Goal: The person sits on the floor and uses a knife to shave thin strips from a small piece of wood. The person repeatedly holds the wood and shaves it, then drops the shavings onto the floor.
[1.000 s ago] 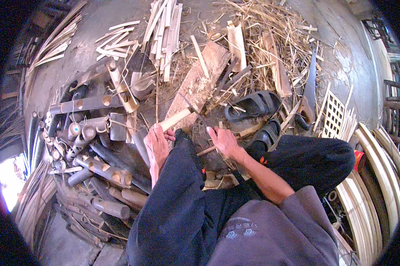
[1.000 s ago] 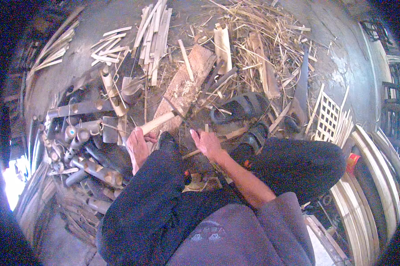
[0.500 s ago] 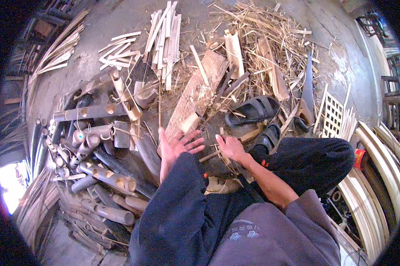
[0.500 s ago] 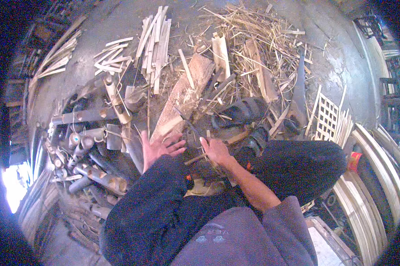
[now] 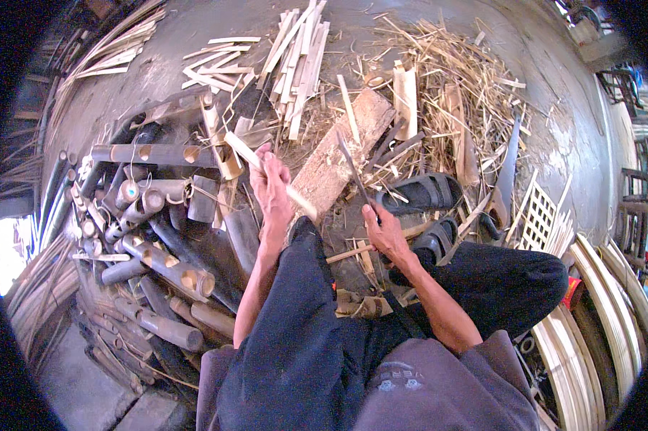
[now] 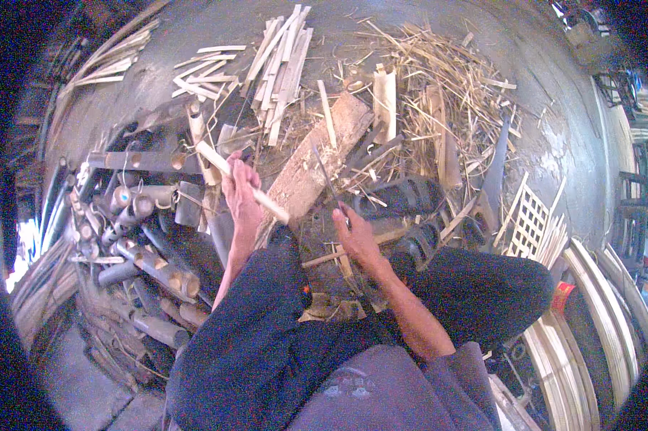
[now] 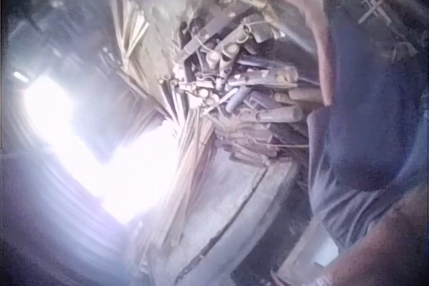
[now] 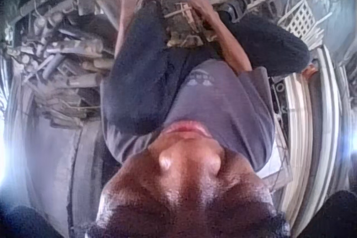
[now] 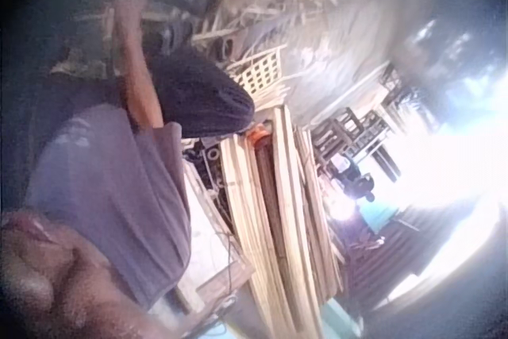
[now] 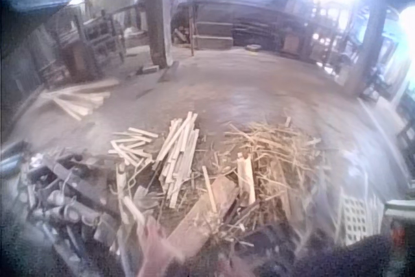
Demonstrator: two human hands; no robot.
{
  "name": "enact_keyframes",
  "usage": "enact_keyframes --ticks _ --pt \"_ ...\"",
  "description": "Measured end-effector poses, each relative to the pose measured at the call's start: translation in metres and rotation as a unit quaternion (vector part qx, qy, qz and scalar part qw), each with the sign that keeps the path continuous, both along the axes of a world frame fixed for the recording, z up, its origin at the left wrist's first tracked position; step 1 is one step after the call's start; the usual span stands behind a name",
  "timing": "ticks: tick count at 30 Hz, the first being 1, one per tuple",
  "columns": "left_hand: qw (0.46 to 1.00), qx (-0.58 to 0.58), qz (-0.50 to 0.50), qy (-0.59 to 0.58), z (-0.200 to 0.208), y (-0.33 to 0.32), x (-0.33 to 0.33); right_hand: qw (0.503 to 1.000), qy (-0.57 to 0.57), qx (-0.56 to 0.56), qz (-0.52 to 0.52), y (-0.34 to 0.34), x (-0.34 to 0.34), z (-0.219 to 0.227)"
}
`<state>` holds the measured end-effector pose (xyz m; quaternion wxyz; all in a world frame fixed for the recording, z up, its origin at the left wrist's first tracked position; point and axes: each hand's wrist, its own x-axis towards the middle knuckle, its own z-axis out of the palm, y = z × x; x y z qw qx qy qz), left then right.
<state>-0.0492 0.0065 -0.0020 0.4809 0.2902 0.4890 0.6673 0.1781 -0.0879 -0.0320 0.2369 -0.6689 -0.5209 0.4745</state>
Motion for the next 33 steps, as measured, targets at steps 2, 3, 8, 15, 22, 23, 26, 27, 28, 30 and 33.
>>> enact_keyframes --ticks 2,3,8,15,22,23,26,27,28,30,33 --pt "0.995 0.005 -0.014 0.099 -0.007 -0.003 0.006 0.999 0.028 0.021 0.025 0.015 -0.005 0.020" --pt "0.989 0.007 -0.022 0.147 -0.013 -0.004 0.009 0.997 0.065 -0.021 0.031 0.019 -0.006 0.033" --pt "0.974 0.024 -0.024 0.222 -0.020 -0.015 0.025 0.976 0.195 -0.066 0.066 0.034 -0.022 0.104" --pt "0.960 0.066 -0.140 0.232 -0.007 -0.019 0.021 0.951 0.284 -0.119 0.001 0.036 -0.048 0.140" --pt "0.985 0.109 -0.132 -0.023 -0.018 -0.015 0.042 0.949 0.279 -0.142 -0.037 0.037 -0.049 0.136" --pt "0.985 0.083 -0.137 -0.062 -0.018 -0.017 0.045 0.951 0.275 -0.139 -0.036 0.037 -0.049 0.138" --pt "0.990 0.048 -0.128 -0.027 -0.036 -0.021 0.044 0.948 0.282 -0.145 -0.030 0.036 -0.051 0.140" --pt "0.991 0.044 -0.122 0.012 -0.046 -0.024 0.042 0.946 0.287 -0.149 -0.030 0.036 -0.052 0.141" --pt "0.990 0.053 -0.131 0.012 -0.046 -0.024 0.043 0.945 0.289 -0.149 -0.029 0.036 -0.051 0.140" --pt "0.986 0.072 -0.149 0.012 -0.044 -0.026 0.043 0.944 0.293 -0.148 -0.027 0.036 -0.049 0.140" --pt "0.986 0.053 -0.159 -0.007 -0.028 -0.032 0.049 0.939 0.298 -0.168 -0.031 0.037 -0.047 0.138"
